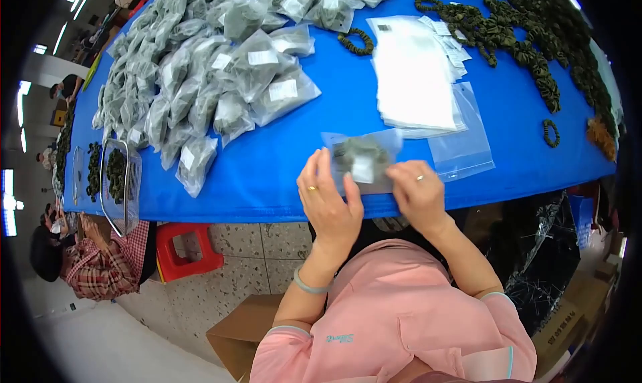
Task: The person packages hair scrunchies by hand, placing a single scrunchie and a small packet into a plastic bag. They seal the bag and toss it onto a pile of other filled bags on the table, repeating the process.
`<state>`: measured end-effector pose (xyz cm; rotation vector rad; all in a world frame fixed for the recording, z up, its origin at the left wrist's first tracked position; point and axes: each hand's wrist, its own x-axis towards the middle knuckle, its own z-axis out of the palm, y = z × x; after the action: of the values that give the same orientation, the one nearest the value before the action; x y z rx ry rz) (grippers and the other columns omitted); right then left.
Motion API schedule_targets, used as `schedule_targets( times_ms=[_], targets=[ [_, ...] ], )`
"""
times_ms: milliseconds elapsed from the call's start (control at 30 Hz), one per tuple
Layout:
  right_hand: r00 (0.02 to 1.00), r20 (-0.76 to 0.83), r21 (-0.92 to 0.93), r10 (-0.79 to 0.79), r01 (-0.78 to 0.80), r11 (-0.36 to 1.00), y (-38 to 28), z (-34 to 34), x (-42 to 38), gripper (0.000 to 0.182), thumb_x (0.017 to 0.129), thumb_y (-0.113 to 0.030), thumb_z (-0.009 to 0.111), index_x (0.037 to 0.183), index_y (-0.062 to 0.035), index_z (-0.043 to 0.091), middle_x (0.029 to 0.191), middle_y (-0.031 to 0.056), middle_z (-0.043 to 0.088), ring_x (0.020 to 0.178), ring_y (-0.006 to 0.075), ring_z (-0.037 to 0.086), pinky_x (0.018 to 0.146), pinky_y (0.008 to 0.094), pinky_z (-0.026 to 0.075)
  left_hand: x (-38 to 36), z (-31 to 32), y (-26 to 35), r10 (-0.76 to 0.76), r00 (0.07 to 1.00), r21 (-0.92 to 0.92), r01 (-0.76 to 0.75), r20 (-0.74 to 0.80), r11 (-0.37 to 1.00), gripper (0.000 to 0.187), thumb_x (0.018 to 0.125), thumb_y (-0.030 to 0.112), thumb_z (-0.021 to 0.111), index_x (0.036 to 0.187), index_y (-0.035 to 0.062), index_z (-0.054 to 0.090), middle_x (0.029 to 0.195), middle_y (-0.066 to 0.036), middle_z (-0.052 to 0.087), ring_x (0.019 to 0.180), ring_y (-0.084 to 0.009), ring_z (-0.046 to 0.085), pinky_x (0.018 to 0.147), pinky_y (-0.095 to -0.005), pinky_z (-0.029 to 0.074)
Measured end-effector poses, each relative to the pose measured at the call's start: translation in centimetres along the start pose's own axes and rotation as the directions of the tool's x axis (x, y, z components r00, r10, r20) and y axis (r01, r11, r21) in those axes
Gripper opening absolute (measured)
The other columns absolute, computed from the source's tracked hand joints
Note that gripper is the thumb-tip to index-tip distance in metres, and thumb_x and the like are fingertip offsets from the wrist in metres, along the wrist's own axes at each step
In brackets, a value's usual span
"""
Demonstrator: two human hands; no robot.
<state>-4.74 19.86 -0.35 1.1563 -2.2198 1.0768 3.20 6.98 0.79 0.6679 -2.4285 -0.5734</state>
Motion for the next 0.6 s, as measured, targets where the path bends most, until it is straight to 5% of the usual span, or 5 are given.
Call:
schedule_targets(
  times_ms=[100, 267, 400, 467, 600],
  targets=[
    [0.995, 0.093, 0.116, -0.043, 0.032, 0.993, 0.4, -1.0, 0.1, 0.018, 0.075, 0.005, 0.069, 0.089, -0.0051, 0.069, 0.086, 0.0063, 0.069, 0.073, 0.0202, 0.061, 0.065, 0.0273, 0.05, -0.1, 0.3, 1.3, 0.284, 0.957, 0.063, -0.28, -0.057, 0.958, 0.065, 0.078, 0.018, 0.075, 0.136, 0.005, 0.049, 0.139, -0.025, 0.047, 0.11, -0.0339, 0.055, 0.09, -0.0457, 0.045],
    [0.978, 0.091, 0.081, 0.189, -0.197, 0.977, 4.1, -5.7, 1.7, 0.022, 0.078, 0.005, 0.068, 0.098, -0.0033, 0.072, 0.085, 0.0074, 0.071, 0.073, 0.0213, 0.062, 0.066, 0.0273, 0.051, 1.6, 0.8, 1.1, 0.196, 0.981, 0.065, -0.196, 0.002, 0.978, 0.073, 0.075, 0.023, 0.077, 0.14, 0.0049, 0.048, 0.145, -0.028, 0.04, 0.127, -0.0448, 0.043, 0.101, -0.0541, 0.036],
    [0.925, 0.0, -0.025, 0.381, -0.381, 0.924, 7.6, -8.9, 2.2, 0.021, 0.081, 0.005, 0.067, 0.101, -0.0027, 0.072, 0.087, 0.0081, 0.071, 0.073, 0.0208, 0.062, 0.067, 0.0274, 0.051, 2.4, 2.5, 0.2, 0.144, 0.986, 0.116, -0.153, 0.08, 0.981, 0.074, 0.073, 0.023, 0.078, 0.139, 0.0046, 0.049, 0.144, -0.028, 0.042, 0.123, -0.0424, 0.049, 0.099, -0.0486, 0.041],
    [0.916, -0.083, -0.061, 0.392, -0.398, 0.915, 9.2, -10.2, 2.2, 0.021, 0.082, 0.004, 0.067, 0.101, -0.0028, 0.072, 0.088, 0.0081, 0.071, 0.073, 0.0208, 0.062, 0.067, 0.0275, 0.051, 3.6, 1.6, 0.3, 0.133, 0.986, -0.03, -0.13, 0.103, 0.991, 0.073, 0.073, 0.019, 0.078, 0.139, 0.0047, 0.049, 0.143, -0.028, 0.043, 0.119, -0.0414, 0.052, 0.095, -0.0446, 0.044],
    [0.855, -0.304, -0.238, 0.42, -0.495, 0.836, 14.2, -14.7, 0.5, 0.02, 0.084, 0.0, 0.067, 0.103, -0.0039, 0.072, 0.095, 0.0084, 0.071, 0.077, 0.0215, 0.063, 0.072, 0.0291, 0.052, 10.3, -3.0, -3.8, 0.212, 0.937, 0.024, -0.214, -0.279, 0.977, 0.071, 0.079, 0.007, 0.077, 0.142, 0.0043, 0.044, 0.143, -0.019, 0.047, 0.128, -0.0351, 0.05, 0.108, -0.042, 0.041]
  ],
)
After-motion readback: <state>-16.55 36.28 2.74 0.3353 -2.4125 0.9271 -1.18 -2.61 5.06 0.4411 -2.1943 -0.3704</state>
